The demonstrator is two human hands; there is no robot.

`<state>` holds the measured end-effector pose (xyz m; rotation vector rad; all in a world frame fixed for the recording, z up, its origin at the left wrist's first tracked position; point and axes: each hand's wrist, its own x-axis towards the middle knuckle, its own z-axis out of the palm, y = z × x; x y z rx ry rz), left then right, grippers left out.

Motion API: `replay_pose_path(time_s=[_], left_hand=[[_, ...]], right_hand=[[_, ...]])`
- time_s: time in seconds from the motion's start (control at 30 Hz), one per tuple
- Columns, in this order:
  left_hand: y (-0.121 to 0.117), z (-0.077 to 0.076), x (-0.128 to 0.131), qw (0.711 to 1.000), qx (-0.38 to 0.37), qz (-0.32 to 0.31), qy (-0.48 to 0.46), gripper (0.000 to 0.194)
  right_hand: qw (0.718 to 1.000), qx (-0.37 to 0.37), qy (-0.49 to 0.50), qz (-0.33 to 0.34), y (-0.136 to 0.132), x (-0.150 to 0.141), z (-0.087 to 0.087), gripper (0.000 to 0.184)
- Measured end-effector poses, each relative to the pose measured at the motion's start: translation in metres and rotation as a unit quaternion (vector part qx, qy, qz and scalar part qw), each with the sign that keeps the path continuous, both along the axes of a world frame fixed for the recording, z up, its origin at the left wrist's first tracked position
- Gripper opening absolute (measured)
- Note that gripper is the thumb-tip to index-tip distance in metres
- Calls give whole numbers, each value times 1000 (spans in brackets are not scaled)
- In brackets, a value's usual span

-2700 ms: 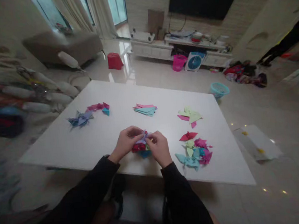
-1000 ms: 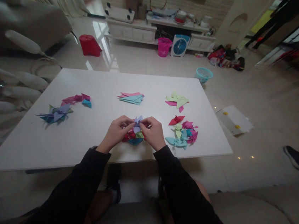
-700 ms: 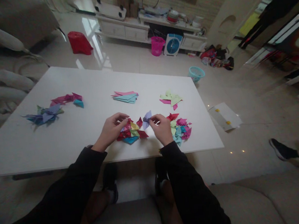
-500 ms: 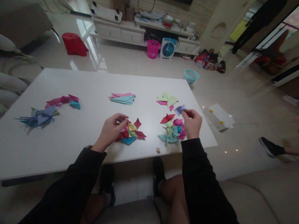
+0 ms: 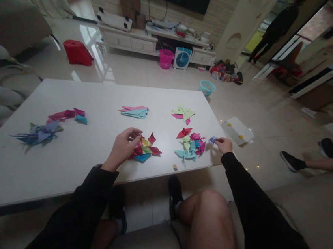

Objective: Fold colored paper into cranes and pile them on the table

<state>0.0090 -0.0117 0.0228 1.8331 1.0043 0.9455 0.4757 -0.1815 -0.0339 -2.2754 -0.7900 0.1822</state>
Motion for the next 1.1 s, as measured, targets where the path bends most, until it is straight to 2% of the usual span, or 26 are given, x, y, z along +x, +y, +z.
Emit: replay_pose_path(time_s=[0.17,0.3,0.4,0.53,0.63,0.73,0.8,0.9,1.0,1.1], left_hand=[[0,-1,0,1000,-3,-14,4,17],[0,-1,-2,1000,0,-16,2,17],[-1,0,-5,1000,2,-18,-1,18],[-3,1,-9,1000,6,-22,-6,16],[-3,1,-13,1000,9,-21,-4,15],[-2,1,-18,1000,8,-9,4,16],[0,-1,-22,1000,4,2,12,17],[9,-9,-34,999,-10,32,23,18],[30,-24,-60,994,-47,95,23,21],[60,-44,-102,971,-103,217,-1,26]], right_hand=[[999,-27,15,9,10,-6,-17,23],[999,-39,14,-1,5,-15,-11,19],[999,-37,0,-5,0,-22,7,18],[999,11,-11,29,5,-48,46,25],[991,92,6,99,22,-98,76,35],[975,126,41,178,46,-174,92,35],[962,147,62,222,61,-225,88,32],[943,131,71,297,79,-281,66,26],[913,97,45,394,89,-305,43,18],[901,93,12,423,94,-312,30,12]])
